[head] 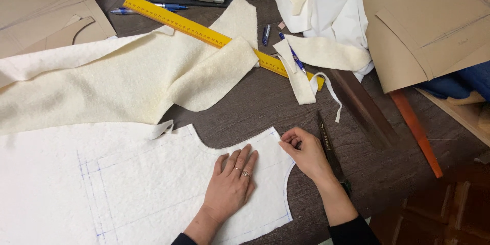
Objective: Cutting a garment pattern piece from white fabric using large scissors
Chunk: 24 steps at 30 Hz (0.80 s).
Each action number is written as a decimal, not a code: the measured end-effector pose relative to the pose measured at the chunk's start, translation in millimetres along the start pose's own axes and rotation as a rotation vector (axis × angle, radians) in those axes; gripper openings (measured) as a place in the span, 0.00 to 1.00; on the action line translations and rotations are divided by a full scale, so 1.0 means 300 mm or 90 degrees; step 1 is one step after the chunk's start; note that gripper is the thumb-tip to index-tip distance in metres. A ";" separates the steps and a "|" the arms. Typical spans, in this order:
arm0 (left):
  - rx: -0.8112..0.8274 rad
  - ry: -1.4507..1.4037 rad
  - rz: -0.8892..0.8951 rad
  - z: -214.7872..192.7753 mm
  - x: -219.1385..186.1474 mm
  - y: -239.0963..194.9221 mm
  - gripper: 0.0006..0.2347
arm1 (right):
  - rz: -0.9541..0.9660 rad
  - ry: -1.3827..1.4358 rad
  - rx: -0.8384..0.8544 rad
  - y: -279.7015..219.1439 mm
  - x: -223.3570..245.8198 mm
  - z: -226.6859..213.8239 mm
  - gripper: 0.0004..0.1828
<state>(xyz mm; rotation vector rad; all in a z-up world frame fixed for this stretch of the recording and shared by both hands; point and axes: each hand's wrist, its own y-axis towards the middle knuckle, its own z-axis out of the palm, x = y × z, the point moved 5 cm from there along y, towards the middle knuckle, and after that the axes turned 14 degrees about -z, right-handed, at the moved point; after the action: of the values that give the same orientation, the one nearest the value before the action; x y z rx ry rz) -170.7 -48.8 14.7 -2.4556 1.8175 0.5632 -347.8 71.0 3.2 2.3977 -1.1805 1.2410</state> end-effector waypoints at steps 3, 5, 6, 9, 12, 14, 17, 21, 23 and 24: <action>0.002 0.009 -0.001 -0.001 -0.002 0.001 0.25 | -0.008 -0.017 -0.022 0.003 -0.002 0.002 0.05; -0.001 0.009 0.000 -0.004 -0.002 0.001 0.25 | -0.003 -0.018 -0.022 0.003 -0.001 -0.007 0.06; -0.004 0.010 0.001 -0.006 -0.003 0.002 0.25 | 0.002 -0.019 -0.022 0.003 -0.001 -0.011 0.07; -0.008 0.009 -0.001 -0.005 -0.003 0.004 0.24 | 0.032 -0.016 -0.029 0.008 -0.003 -0.033 0.04; -0.001 0.005 -0.002 0.001 -0.002 0.001 0.24 | -0.108 -0.065 -0.107 -0.012 0.032 -0.049 0.07; -0.004 -0.007 -0.005 0.006 0.000 -0.001 0.24 | -0.189 -0.094 -0.130 -0.032 0.090 -0.021 0.11; 0.009 -0.046 -0.004 0.003 0.013 -0.005 0.25 | -0.283 -0.157 -0.108 -0.080 0.160 0.064 0.18; 0.016 -0.129 -0.031 -0.034 0.082 -0.037 0.26 | -0.300 -0.285 0.037 -0.141 0.242 0.220 0.29; -0.014 -0.107 -0.079 -0.056 0.158 -0.055 0.26 | -0.333 -0.369 0.054 -0.156 0.274 0.283 0.31; -0.041 -0.087 -0.122 -0.069 0.199 -0.063 0.26 | -0.360 -0.456 0.068 -0.165 0.290 0.316 0.33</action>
<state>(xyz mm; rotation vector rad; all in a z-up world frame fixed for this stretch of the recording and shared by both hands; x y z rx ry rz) -132.7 -102.7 12.2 -2.5234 1.5183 0.7649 -226.0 8.2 18.2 3.0507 -0.4591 0.2791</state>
